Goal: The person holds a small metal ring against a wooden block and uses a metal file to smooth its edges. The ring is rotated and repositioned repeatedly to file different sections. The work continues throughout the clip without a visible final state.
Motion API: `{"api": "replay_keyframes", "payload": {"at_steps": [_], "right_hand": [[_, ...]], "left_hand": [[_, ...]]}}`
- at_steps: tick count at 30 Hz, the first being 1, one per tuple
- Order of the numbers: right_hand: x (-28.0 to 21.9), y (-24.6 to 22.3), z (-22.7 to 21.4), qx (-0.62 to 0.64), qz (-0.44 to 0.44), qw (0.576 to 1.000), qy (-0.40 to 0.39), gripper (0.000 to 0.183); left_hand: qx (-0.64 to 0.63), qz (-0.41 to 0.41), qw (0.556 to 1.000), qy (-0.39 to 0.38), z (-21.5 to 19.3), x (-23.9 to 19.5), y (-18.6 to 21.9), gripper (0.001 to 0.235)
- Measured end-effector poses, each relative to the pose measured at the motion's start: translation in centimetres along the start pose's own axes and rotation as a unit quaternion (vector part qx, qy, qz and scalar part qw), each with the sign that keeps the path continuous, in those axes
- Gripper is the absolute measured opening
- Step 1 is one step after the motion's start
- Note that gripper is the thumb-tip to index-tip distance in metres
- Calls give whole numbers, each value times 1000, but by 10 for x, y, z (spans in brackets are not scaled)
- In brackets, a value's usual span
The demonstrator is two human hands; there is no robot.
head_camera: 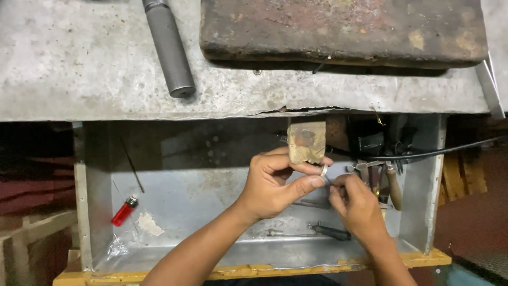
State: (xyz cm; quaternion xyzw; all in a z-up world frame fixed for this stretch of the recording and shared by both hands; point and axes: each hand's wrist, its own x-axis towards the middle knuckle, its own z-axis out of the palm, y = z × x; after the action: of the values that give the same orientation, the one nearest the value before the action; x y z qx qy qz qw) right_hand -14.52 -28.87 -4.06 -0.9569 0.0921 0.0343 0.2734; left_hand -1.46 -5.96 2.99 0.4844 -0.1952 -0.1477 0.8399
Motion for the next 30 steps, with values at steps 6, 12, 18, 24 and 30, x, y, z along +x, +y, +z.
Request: {"api": "replay_keyframes", "payload": {"at_steps": [6, 12, 18, 24, 30], "right_hand": [[-5, -46, -8, 189, -147, 960, 143, 19], [15, -90, -4, 319, -152, 922, 158, 17], [15, -78, 18, 319, -104, 923, 186, 19], [18, -75, 24, 271, -76, 942, 182, 25], [19, -78, 26, 240, -59, 949, 197, 28]], "left_hand": [[-23, -16, 1000, 3, -3, 4, -1, 9], [35, -16, 999, 21, -5, 4, -3, 11], [83, 6, 996, 25, -6, 8, 3, 12], [106, 14, 994, 19, -7, 11, 10, 14], [96, 41, 994, 29, -6, 11, 9, 18]]}}
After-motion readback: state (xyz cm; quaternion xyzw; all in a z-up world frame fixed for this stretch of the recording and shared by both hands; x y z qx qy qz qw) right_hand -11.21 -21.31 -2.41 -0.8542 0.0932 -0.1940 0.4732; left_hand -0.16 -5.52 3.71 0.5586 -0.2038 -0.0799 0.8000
